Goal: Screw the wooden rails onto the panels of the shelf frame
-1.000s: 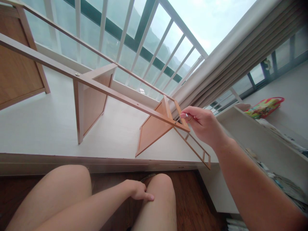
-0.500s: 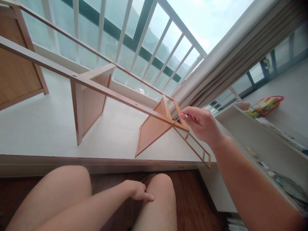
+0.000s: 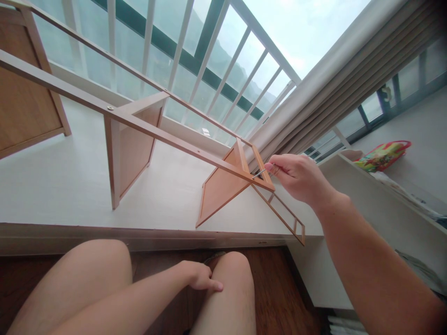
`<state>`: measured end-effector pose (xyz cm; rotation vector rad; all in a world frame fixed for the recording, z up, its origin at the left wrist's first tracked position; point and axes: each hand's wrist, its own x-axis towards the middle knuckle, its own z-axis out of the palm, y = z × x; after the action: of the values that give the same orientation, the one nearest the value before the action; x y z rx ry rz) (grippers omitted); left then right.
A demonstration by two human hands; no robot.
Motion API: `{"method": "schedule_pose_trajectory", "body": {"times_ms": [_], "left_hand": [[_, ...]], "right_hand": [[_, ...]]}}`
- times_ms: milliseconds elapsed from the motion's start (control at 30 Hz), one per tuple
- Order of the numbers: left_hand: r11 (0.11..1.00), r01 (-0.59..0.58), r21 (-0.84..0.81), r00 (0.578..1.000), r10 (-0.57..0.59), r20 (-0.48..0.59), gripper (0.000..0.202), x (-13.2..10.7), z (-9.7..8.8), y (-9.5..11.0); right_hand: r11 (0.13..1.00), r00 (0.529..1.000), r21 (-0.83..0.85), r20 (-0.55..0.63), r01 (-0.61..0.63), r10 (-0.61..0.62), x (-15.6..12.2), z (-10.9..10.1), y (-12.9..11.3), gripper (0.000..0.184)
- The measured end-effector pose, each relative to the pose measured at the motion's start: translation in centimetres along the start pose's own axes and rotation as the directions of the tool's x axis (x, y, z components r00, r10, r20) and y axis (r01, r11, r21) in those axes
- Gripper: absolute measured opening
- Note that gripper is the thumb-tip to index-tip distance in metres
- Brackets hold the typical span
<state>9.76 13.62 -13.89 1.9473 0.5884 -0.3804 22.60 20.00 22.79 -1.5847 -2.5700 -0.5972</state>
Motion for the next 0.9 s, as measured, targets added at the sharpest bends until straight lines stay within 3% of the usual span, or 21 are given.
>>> {"method": "schedule_pose_trajectory", "body": {"times_ms": [433, 900], "left_hand": [[1.0, -0.008, 0.013, 1.0, 0.008, 0.016, 0.104, 0.37, 0.11, -0.14], [1.0, -0.003, 0.015, 1.0, 0.002, 0.008, 0.102, 0.18, 0.0, -0.06]], "right_hand": [[0.975, 0.974, -0.039, 0.059, 0.22, -0.218, 0.06, -0.59, 0.01, 0.028], [0.973, 0.965, 0.011, 0.124, 0.233, -0.232, 0.73, -0.85, 0.37, 0.033]]}}
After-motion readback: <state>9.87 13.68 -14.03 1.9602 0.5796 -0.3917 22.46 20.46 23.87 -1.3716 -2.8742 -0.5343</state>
